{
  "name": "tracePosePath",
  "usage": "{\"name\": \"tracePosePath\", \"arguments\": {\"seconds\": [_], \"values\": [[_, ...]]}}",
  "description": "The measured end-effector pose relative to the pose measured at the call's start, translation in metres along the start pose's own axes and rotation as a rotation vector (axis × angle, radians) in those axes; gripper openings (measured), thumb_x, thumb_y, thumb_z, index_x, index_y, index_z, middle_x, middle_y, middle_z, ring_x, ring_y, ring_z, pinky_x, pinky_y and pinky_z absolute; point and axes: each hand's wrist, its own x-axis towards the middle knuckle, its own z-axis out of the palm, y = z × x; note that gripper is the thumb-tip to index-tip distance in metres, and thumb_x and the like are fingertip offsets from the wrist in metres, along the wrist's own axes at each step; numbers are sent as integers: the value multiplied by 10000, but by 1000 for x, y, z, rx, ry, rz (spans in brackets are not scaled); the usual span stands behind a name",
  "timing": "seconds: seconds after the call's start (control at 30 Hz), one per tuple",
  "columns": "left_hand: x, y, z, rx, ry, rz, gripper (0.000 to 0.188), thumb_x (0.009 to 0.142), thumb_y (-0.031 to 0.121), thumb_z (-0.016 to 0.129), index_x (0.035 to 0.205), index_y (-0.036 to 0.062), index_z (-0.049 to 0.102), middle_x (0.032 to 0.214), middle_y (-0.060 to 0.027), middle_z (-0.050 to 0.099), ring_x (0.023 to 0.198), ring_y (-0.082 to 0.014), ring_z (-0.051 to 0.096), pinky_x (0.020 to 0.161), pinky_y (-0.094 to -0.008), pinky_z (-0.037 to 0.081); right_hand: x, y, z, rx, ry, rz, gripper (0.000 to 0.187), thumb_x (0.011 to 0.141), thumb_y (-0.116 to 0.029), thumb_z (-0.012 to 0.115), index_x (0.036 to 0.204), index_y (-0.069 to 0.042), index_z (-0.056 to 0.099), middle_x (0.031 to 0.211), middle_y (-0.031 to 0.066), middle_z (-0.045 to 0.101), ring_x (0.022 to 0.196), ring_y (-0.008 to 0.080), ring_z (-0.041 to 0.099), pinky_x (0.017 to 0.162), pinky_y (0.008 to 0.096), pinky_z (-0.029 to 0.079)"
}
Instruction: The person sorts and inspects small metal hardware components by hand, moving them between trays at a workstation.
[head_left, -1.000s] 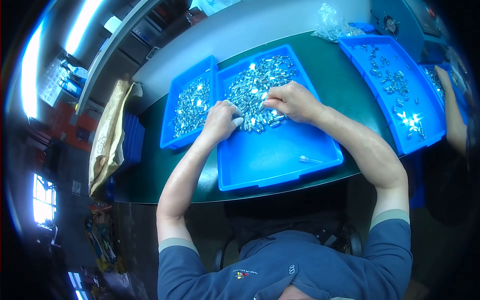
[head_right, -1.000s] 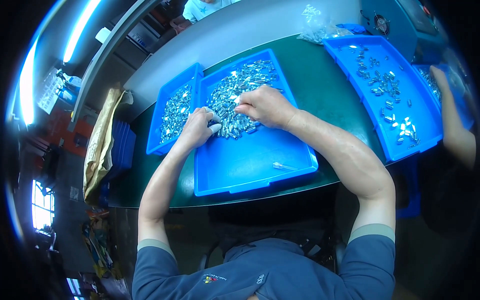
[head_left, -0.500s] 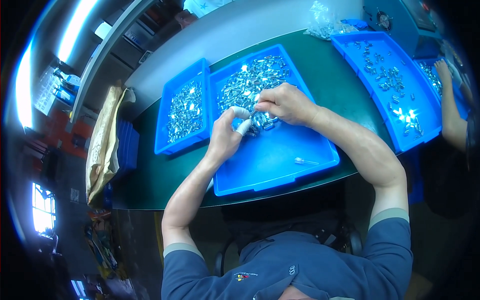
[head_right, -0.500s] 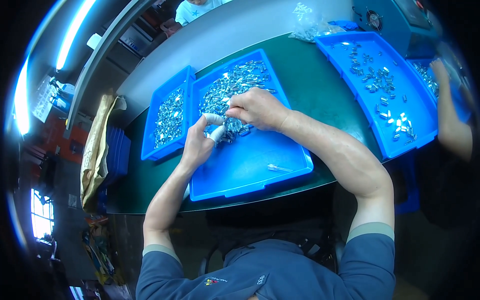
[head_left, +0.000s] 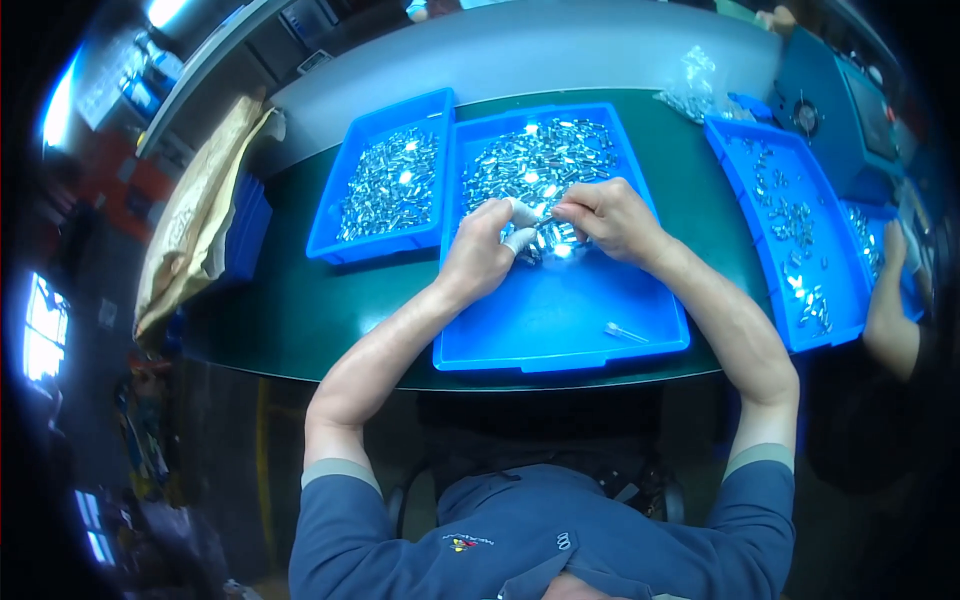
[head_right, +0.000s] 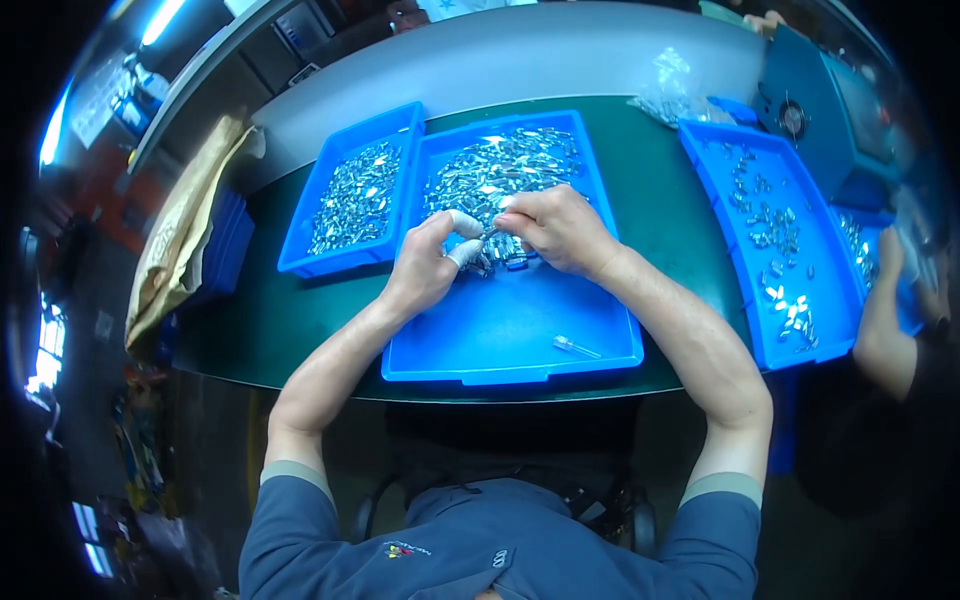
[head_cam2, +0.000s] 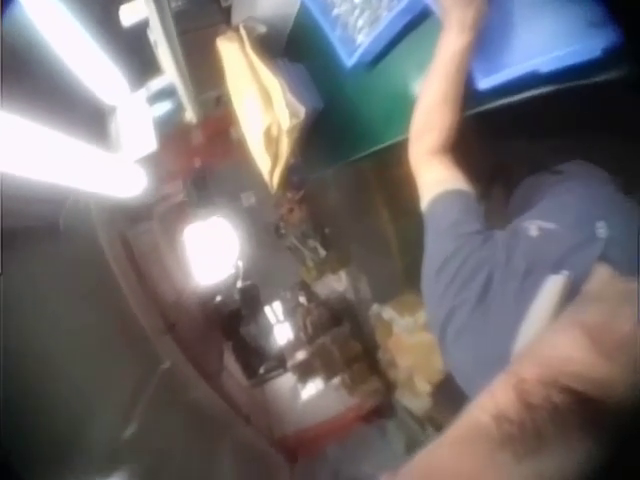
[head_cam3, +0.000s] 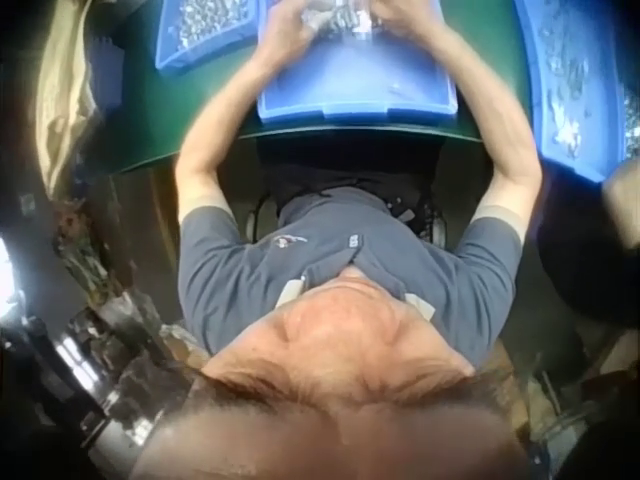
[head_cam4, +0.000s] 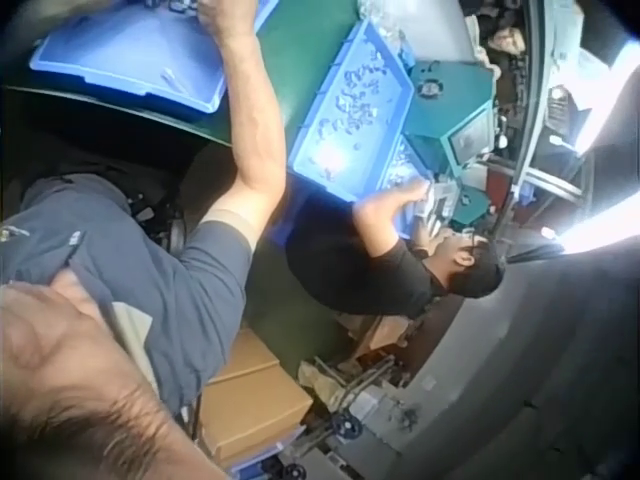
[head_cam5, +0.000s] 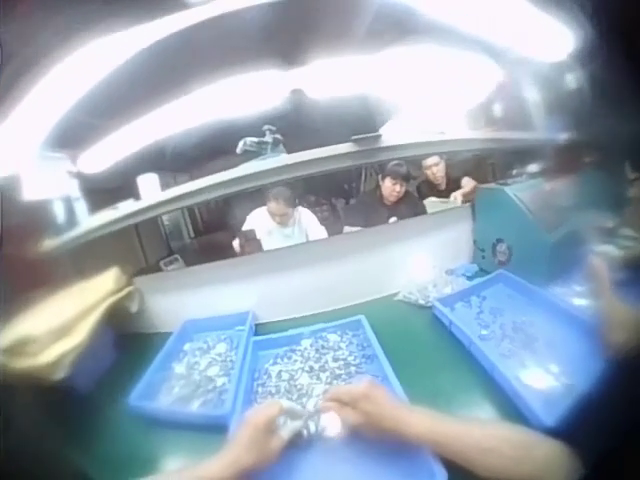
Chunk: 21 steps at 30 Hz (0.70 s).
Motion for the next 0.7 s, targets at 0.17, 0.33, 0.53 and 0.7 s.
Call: {"name": "tracePosePath", "arguments": {"seconds": [0.17, 0.33, 0.53, 0.7], "values": [[-2, -8, -6, -23, 30, 51, 152, 868, 45, 754, 993, 17, 674, 953, -157, 699, 941, -346, 664, 816, -439, 519, 6, -3, 6, 54, -49, 128, 318, 991, -305, 650, 834, -34, 700, 639, 88, 665, 583, 203, 656, 577, 371, 503], [-2, -12, -26, 113, 57, 133, 179, 860, 43, 764, 1010, 14, 673, 983, -150, 704, 972, -329, 677, 840, -416, 537, 20, -17, 13, 119, -75, 338, 346, 983, -305, 652, 810, -11, 706, 636, 44, 664, 600, 113, 619, 571, 325, 487], [19, -52, -76, 366, 252, 158, 166, 854, 46, 748, 994, 53, 660, 978, -140, 707, 954, -345, 661, 846, -454, 527, 46, -12, 22, 339, 8, 486, 323, 1030, -338, 638, 853, -73, 689, 672, -22, 624, 597, 61, 556, 547, 240, 426], [24, -88, -94, 509, 332, 136, 205, 849, 73, 752, 1038, 48, 676, 1027, -155, 701, 1026, -361, 640, 899, -464, 518, 56, -39, 24, 577, 180, 522, 325, 1059, -344, 579, 875, -89, 662, 700, -9, 634, 591, 86, 538, 551, 243, 428]]}}
